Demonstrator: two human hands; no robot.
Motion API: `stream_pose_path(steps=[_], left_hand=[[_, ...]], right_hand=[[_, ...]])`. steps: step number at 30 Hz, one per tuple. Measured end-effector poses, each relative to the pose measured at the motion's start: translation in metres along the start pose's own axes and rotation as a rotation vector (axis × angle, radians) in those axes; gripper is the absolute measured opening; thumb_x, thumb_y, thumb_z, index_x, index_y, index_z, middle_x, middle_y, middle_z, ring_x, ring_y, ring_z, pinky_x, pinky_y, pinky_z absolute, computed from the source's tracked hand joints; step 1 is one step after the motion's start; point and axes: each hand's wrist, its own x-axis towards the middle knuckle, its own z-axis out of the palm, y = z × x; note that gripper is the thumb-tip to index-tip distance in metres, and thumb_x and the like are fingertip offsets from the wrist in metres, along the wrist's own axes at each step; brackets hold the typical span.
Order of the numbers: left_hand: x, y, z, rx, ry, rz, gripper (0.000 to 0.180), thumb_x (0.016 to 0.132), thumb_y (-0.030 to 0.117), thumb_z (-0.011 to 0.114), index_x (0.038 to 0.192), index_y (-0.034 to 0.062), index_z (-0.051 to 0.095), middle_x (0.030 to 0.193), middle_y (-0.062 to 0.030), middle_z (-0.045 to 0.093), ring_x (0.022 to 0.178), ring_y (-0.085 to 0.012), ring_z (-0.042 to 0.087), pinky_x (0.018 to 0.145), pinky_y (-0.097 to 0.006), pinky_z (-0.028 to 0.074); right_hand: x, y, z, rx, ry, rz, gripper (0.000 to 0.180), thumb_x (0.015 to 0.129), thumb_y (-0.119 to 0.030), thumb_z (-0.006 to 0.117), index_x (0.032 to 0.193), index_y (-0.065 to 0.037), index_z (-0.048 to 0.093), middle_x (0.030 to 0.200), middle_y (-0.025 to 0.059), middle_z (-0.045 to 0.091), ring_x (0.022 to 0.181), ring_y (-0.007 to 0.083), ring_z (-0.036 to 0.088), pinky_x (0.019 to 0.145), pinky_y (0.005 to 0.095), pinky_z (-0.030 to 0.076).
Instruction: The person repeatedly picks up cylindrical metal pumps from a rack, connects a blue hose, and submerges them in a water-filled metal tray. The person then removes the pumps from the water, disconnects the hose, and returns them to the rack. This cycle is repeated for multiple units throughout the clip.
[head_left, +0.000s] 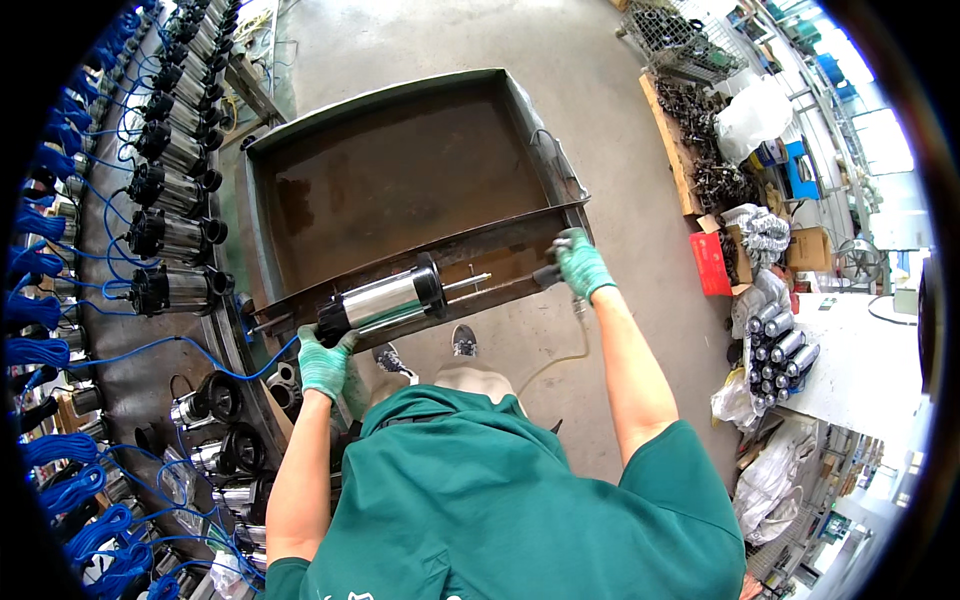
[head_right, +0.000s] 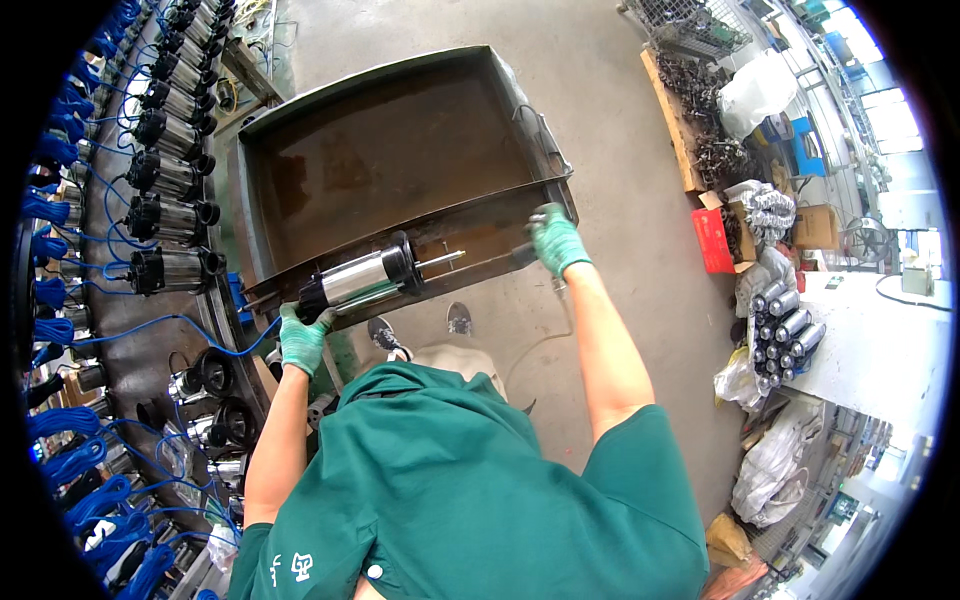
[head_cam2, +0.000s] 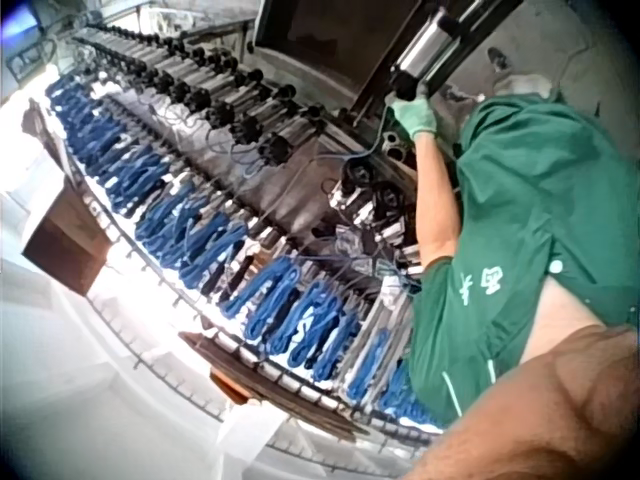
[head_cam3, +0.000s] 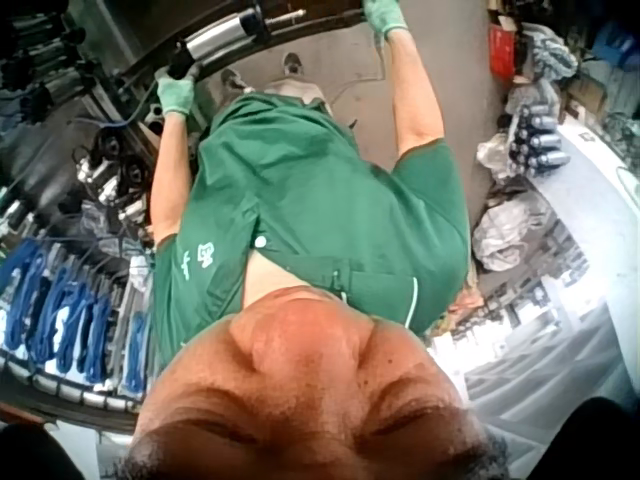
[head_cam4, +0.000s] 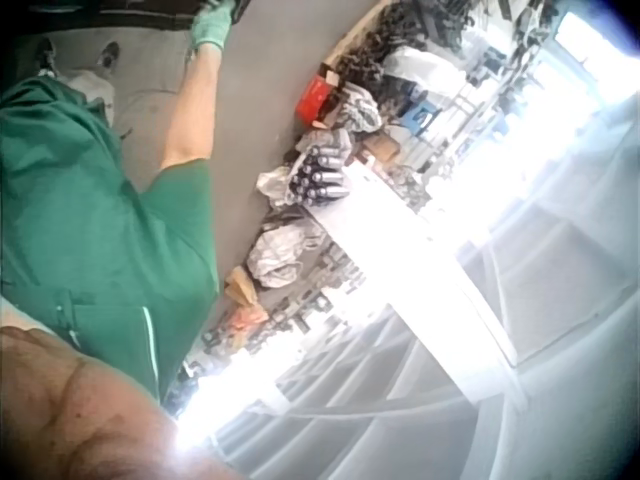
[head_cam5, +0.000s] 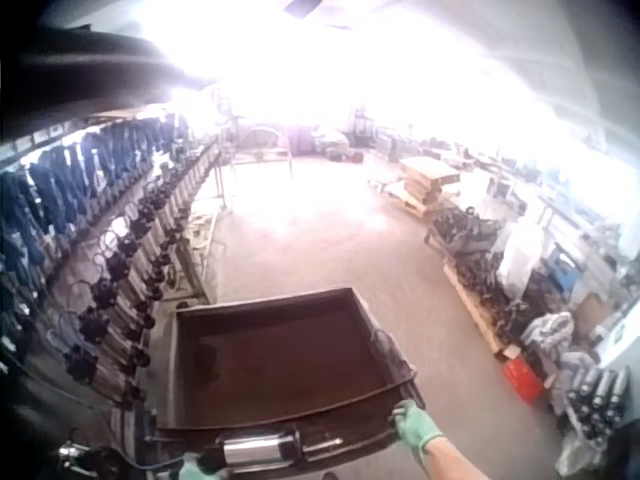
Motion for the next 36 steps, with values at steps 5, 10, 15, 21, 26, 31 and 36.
stream_pose_path(steps=[5, 10, 15, 21, 26, 31, 36], left_hand=[[0.001, -0.005, 0.001, -0.047, -0.031, -0.037, 0.069, 0.080, 0.029, 0.094, 0.124, -0.0015, 0.049, 0.108, -0.0220, 0.072, 0.097, -0.0318, 0.068, 0.091, -0.042, 0.055], [-0.003, 0.006, -0.007, -0.091, -0.032, -0.119, 0.065, 0.082, 0.022, 0.092, 0.126, -0.0016, 0.051, 0.108, -0.0222, 0.074, 0.098, -0.0318, 0.073, 0.089, -0.042, 0.056], [-0.002, 0.015, -0.012, -0.104, -0.054, -0.130, 0.065, 0.080, 0.024, 0.092, 0.126, -0.0014, 0.053, 0.110, -0.0223, 0.074, 0.102, -0.0330, 0.073, 0.093, -0.042, 0.056], [-0.003, -0.005, -0.024, -0.102, -0.098, -0.119, 0.067, 0.085, 0.033, 0.089, 0.133, 0.0007, 0.055, 0.115, -0.0205, 0.074, 0.105, -0.0321, 0.071, 0.094, -0.041, 0.055], [0.045, -0.108, -0.056, -0.095, 0.418, -0.010, 0.032, 0.101, 0.025, 0.070, 0.123, 0.0016, 0.063, 0.099, -0.0186, 0.074, 0.091, -0.0317, 0.071, 0.085, -0.043, 0.056], [0.100, -0.172, -0.092, -0.604, 0.142, -0.460, 0.025, 0.110, 0.023, 0.055, 0.130, 0.0096, 0.059, 0.080, -0.0043, 0.062, 0.055, -0.0143, 0.055, 0.051, -0.032, 0.047], [0.114, -0.167, -0.099, -0.702, -0.082, -0.567, 0.020, 0.110, 0.028, 0.055, 0.118, 0.0106, 0.062, 0.080, -0.0028, 0.062, 0.058, -0.0129, 0.056, 0.050, -0.031, 0.046]], right_hand=[[0.046, -0.017, -0.047, -0.921, 0.059, 0.195, 0.027, 0.099, -0.016, 0.053, 0.119, -0.001, 0.065, 0.113, 0.0278, 0.074, 0.109, 0.0467, 0.071, 0.093, 0.0536, 0.057], [0.088, -0.028, -0.021, -0.969, 0.088, 0.187, 0.027, 0.098, -0.018, 0.056, 0.113, -0.003, 0.072, 0.117, 0.0269, 0.073, 0.112, 0.0445, 0.070, 0.096, 0.0520, 0.057], [0.094, -0.021, -0.031, -0.870, 0.114, 0.203, 0.042, 0.100, -0.035, 0.062, 0.127, -0.004, 0.068, 0.123, 0.0279, 0.071, 0.118, 0.0456, 0.067, 0.101, 0.0544, 0.054], [0.045, -0.067, -0.002, -0.653, 0.221, -0.085, 0.049, 0.099, -0.036, 0.068, 0.134, -0.002, 0.058, 0.115, 0.0265, 0.072, 0.107, 0.0456, 0.069, 0.094, 0.0515, 0.054], [-0.038, -0.165, 0.098, -0.257, 0.078, -0.377, 0.034, 0.106, -0.031, 0.064, 0.126, -0.005, 0.067, 0.116, 0.0190, 0.073, 0.108, 0.0326, 0.069, 0.097, 0.0418, 0.053], [-0.066, -0.214, 0.190, -0.354, 0.071, -0.564, 0.026, 0.096, -0.026, 0.072, 0.110, -0.005, 0.072, 0.108, 0.0178, 0.070, 0.100, 0.0399, 0.067, 0.089, 0.0476, 0.054], [-0.063, -0.210, 0.201, -0.574, 0.169, -0.614, 0.013, 0.093, -0.019, 0.069, 0.094, -0.006, 0.071, 0.094, 0.0146, 0.070, 0.092, 0.0374, 0.065, 0.085, 0.0480, 0.053]])
